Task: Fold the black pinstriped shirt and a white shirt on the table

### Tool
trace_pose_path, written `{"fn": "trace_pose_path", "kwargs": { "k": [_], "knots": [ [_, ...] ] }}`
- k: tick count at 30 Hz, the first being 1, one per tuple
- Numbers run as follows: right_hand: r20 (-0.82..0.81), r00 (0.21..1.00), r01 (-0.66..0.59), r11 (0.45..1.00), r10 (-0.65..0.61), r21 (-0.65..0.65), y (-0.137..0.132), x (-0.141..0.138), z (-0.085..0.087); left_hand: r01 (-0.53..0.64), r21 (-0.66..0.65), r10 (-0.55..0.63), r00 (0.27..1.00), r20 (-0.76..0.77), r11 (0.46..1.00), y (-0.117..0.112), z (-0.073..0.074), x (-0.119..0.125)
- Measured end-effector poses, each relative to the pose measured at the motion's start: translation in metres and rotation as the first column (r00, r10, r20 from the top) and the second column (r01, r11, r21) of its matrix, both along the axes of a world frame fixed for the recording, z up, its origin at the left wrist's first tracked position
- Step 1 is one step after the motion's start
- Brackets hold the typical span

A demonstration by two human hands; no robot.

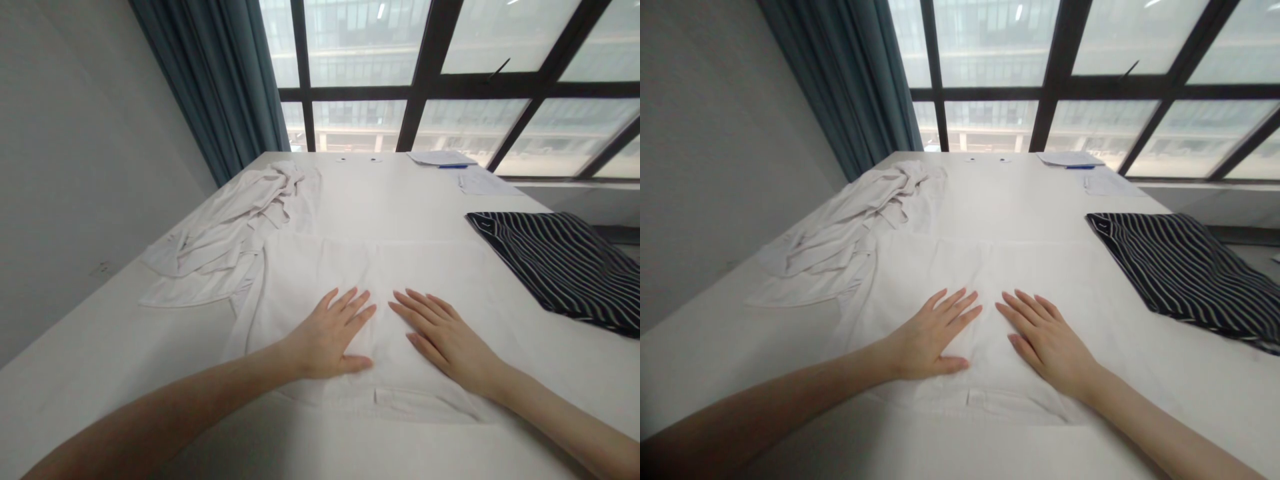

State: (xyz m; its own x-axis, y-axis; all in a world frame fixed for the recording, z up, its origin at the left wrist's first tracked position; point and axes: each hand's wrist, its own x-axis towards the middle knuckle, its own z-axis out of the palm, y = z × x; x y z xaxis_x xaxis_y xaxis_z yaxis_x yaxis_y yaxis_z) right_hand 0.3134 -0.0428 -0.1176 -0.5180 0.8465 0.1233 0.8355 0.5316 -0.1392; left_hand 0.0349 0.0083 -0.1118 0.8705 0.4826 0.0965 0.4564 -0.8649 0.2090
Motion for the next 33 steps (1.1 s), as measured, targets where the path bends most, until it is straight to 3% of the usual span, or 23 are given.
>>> {"fn": "trace_pose_path", "kwargs": {
  "k": [11,18,24,29,33],
  "knots": [
    [0.036,0.971,-0.234,0.969,0.238,-0.077,-0.009,0.016,0.006,0.159,-0.057,-0.159,0.987,0.003,0.986,0.0,0.005,-0.006],
    [0.03,0.968,-0.239,0.957,0.247,-0.166,-0.009,0.019,0.007,0.293,-0.102,-0.295,0.955,-0.004,0.951,-0.001,0.012,-0.02],
    [-0.089,0.967,-0.253,0.931,0.238,-0.264,-0.008,0.023,0.014,0.314,-0.185,-0.32,0.947,-0.006,0.931,-0.008,0.019,-0.04],
    [-0.276,0.961,-0.092,0.957,0.013,-0.275,0.012,0.017,0.031,0.266,-0.281,-0.258,0.964,0.067,0.922,0.006,0.039,-0.034],
    [-0.352,0.926,0.1,0.988,-0.135,-0.116,0.054,0.002,0.038,-0.022,-0.148,0.048,0.983,0.176,0.989,0.047,0.05,-0.003]
  ]
}}
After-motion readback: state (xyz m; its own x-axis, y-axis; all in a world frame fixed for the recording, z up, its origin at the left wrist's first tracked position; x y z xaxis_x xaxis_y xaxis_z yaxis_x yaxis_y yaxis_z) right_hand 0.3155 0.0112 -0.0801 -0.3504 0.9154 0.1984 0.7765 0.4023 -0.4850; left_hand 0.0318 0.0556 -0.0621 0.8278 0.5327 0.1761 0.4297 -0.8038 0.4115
